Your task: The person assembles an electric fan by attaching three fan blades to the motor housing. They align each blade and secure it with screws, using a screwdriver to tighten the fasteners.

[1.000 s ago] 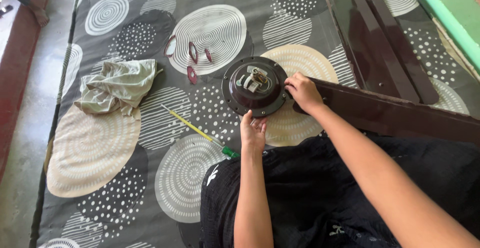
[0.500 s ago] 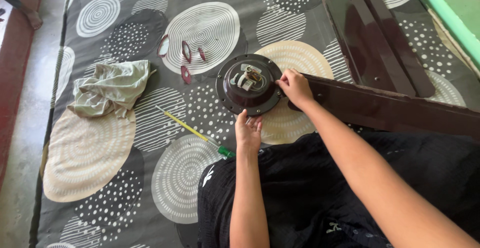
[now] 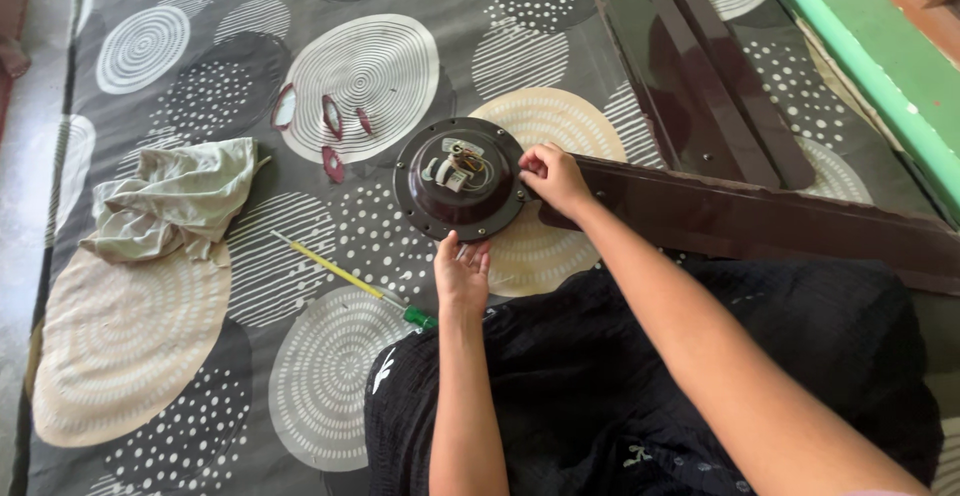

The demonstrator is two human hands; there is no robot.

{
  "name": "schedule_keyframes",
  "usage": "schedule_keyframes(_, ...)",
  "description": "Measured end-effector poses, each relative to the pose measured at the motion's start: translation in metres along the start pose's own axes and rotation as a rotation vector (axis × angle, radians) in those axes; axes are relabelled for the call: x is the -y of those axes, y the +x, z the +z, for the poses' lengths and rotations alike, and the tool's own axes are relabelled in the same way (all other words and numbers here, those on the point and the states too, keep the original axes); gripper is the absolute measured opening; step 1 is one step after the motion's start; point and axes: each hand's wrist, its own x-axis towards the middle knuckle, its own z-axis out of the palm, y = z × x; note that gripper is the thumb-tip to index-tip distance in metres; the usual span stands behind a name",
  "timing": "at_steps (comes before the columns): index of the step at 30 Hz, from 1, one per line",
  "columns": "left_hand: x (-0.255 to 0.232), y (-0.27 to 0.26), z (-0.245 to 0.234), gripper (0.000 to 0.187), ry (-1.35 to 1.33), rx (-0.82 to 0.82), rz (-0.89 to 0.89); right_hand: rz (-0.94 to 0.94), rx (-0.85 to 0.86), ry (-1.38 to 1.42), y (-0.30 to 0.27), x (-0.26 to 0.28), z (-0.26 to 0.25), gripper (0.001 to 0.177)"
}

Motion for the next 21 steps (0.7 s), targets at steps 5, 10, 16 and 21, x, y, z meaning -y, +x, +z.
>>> schedule_keyframes(5, -0.001, -0.01, 0.007, 0.055, -0.016, -0.007, 0.006, 0.017, 0.11, 0.097, 0.005, -0.011, -0.011, 0.014)
schedule_keyframes(10, -0.004, -0.019, 0.014, 0.057, 0.016, -0.022, 0.006, 0.044, 0.096, 0.046, 0.01, -0.016, -0.004, 0.017)
schedule_keyframes(16, -0.004, -0.019, 0.014, 0.057, 0.018, -0.036, 0.004, 0.011, 0.131, 0.065, 0.01, -0.016, -0.003, 0.016)
schedule_keyframes(21, -0.004, -0.018, 0.014, 0.057, 0.022, -0.032, 0.005, 0.067, -0.023, -0.04, 0.005, -0.008, 0.004, 0.022)
